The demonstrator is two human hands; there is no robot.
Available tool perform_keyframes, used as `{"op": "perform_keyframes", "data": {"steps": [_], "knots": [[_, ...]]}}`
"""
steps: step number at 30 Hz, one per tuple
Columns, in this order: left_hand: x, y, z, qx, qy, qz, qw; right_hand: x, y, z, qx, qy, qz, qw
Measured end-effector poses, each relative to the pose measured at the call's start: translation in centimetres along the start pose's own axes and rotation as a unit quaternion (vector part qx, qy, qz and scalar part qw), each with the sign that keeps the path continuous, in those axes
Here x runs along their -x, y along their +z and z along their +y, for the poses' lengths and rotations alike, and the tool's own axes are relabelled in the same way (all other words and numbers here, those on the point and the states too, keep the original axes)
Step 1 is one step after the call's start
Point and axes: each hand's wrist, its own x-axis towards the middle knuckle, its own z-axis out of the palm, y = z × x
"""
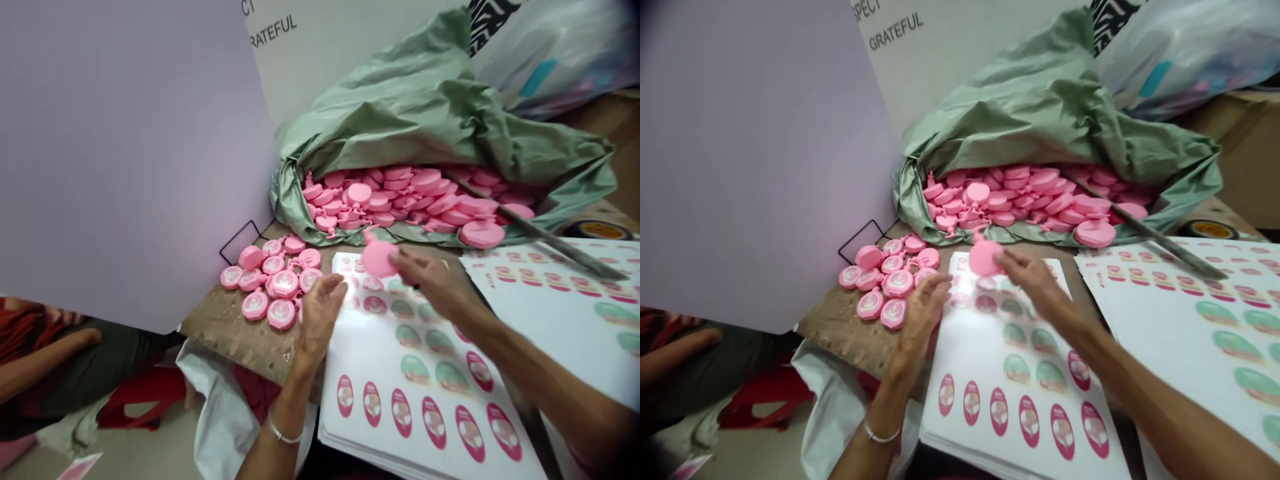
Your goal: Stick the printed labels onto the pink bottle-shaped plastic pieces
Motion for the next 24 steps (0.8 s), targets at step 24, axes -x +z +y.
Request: {"op": "perform_keyframes", "data": {"steps": [24], "knots": [[1.9, 1.6, -3.5, 0.115, -0.164, -0.064, 0.978, 4.9, 1.7, 5.3, 0.345, -0.197, 0.044, 0.917]]}}
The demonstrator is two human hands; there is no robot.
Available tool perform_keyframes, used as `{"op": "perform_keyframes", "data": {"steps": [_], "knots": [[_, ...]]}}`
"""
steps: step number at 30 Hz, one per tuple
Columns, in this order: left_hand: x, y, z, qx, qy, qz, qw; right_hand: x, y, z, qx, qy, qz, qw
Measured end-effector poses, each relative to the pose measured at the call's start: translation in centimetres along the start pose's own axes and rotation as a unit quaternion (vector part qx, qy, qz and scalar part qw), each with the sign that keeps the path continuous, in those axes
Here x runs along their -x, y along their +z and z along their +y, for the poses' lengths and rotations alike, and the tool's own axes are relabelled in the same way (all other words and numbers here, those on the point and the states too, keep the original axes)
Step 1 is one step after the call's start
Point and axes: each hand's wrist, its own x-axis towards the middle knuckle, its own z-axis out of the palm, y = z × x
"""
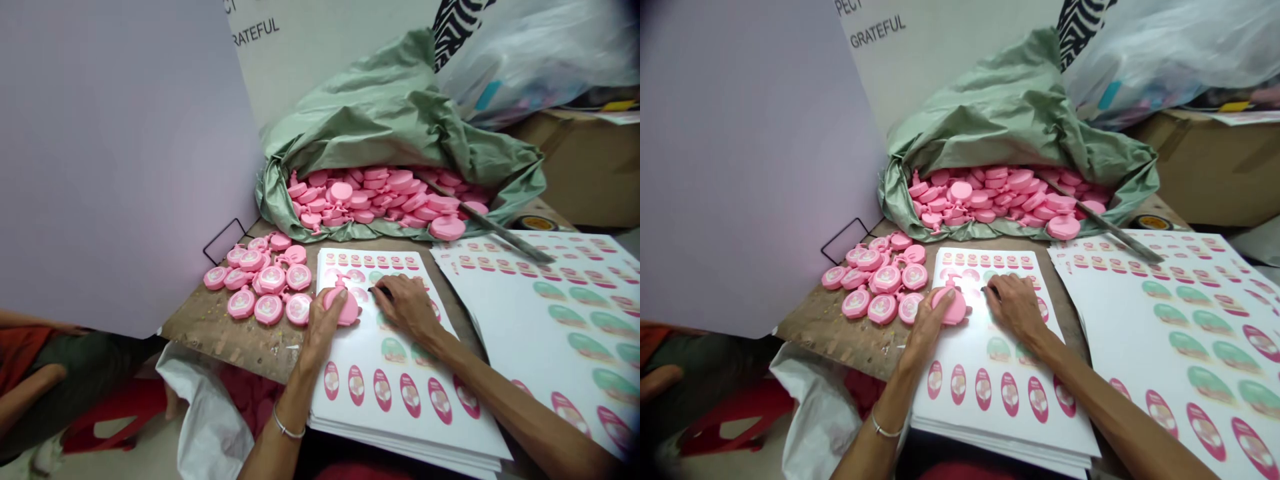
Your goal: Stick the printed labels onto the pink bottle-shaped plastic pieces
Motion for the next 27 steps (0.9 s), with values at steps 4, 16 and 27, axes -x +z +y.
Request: {"op": "perform_keyframes", "data": {"steps": [4, 16, 27], "knots": [[0.0, 0.0, 0.0, -0.003, -0.007, 0.003, 1.0, 0.1, 0.2, 0.1, -0.008, 0.005, 0.002, 1.0], [0.5, 0.1, 0.6, -0.014, 0.002, -0.007, 1.0, -0.4, 0.3, -0.5, -0.084, 0.054, 0.025, 0.995], [1.3, 0.3, 1.3, 0.105, -0.013, 0.011, 0.994, -0.3, -4.6, -4.1, -0.357, 0.171, -0.035, 0.918]]}}
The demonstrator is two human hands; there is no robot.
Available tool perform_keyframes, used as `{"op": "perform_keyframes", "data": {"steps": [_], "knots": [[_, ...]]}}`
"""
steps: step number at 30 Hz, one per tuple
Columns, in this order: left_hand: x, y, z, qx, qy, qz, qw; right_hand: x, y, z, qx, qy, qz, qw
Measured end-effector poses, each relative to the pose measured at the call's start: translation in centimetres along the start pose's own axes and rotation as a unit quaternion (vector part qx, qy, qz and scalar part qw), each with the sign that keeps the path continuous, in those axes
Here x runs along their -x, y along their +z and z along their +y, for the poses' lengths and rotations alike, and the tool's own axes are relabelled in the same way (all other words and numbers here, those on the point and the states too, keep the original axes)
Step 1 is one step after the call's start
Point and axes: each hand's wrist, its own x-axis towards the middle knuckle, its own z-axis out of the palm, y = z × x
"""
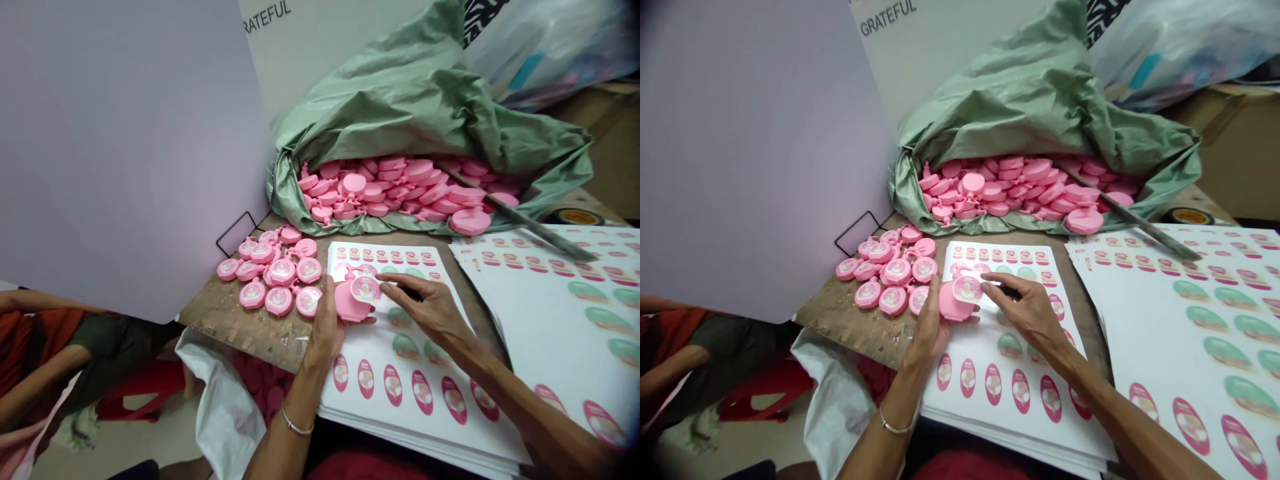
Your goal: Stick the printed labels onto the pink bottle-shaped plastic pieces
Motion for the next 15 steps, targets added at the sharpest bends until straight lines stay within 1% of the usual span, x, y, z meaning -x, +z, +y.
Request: {"op": "perform_keyframes", "data": {"steps": [3, 6, 10, 15], "knots": [[0.6, 0.5, 0.5, 0.012, -0.01, -0.008, 1.0, 0.8, 1.0, -0.4, -0.026, -0.007, -0.003, 1.0], [1.0, 0.8, 0.9, 0.013, -0.009, 0.004, 1.0, 1.3, 1.5, -0.8, -0.045, -0.018, -0.005, 0.999], [1.3, 1.0, 1.2, 0.001, -0.008, 0.02, 1.0, 1.5, 1.4, -1.2, -0.022, -0.046, -0.009, 0.999], [1.3, 1.1, 1.3, 0.003, -0.005, 0.014, 1.0, 1.6, 1.3, -1.3, -0.003, -0.073, -0.006, 0.997]]}}
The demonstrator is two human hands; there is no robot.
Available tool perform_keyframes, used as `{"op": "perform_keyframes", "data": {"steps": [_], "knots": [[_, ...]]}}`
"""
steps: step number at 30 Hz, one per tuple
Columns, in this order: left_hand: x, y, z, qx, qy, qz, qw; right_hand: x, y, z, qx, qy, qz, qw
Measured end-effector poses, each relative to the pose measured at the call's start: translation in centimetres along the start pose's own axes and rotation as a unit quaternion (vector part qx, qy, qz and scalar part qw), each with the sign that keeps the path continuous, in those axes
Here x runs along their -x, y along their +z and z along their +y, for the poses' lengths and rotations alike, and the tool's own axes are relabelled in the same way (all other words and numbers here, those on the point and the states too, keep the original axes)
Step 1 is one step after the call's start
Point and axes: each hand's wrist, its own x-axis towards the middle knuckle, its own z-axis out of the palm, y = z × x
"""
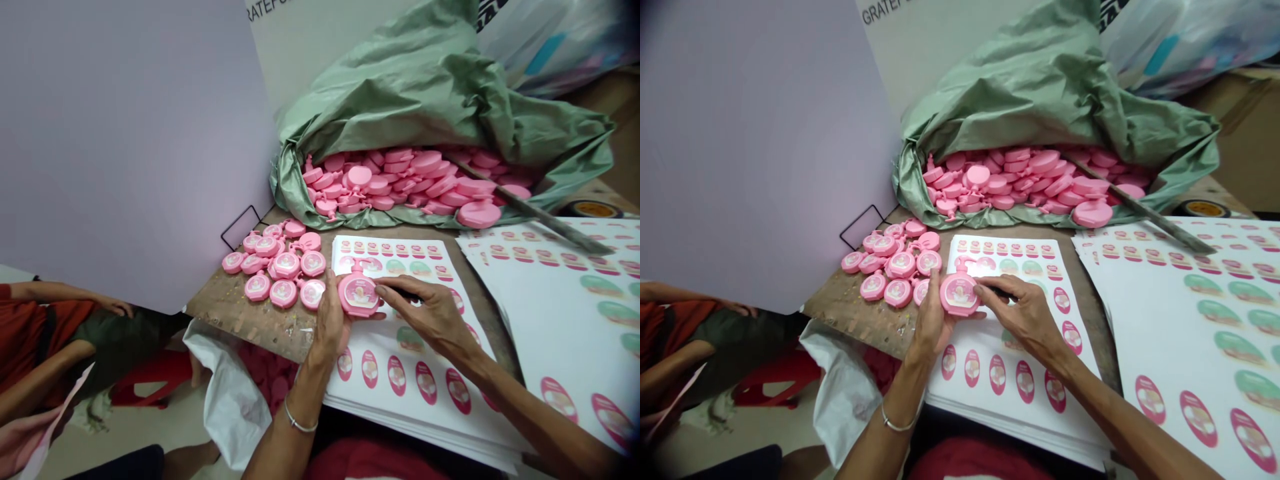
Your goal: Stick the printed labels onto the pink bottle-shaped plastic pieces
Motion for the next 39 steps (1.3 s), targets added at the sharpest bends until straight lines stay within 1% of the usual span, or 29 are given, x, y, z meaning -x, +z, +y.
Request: {"op": "perform_keyframes", "data": {"steps": [11, 15, 20, 27, 36, 39], "knots": [[0.05, 0.17, 0.21, 0.014, -0.008, 0.002, 1.0, -0.12, 0.04, -0.32, -0.004, -0.011, 0.005, 1.0], [0.32, 0.34, 0.49, 0.018, -0.007, -0.011, 1.0, -0.21, 0.07, -0.66, -0.005, -0.008, 0.009, 1.0], [0.0, 0.31, 0.33, 0.009, 0.0, 0.005, 1.0, -0.23, 0.08, -0.65, -0.003, -0.003, 0.013, 1.0], [-0.23, 0.17, 0.18, 0.011, 0.0, -0.003, 1.0, -0.24, 0.21, -0.28, -0.009, -0.012, 0.023, 1.0], [-0.18, 0.41, 0.32, 0.012, 0.0, -0.005, 1.0, -0.3, 0.18, -0.47, -0.011, -0.02, 0.029, 0.999], [0.01, 0.51, 0.47, 0.018, 0.0, -0.019, 1.0, -0.25, 0.31, -0.33, 0.0, -0.03, 0.033, 0.999]]}}
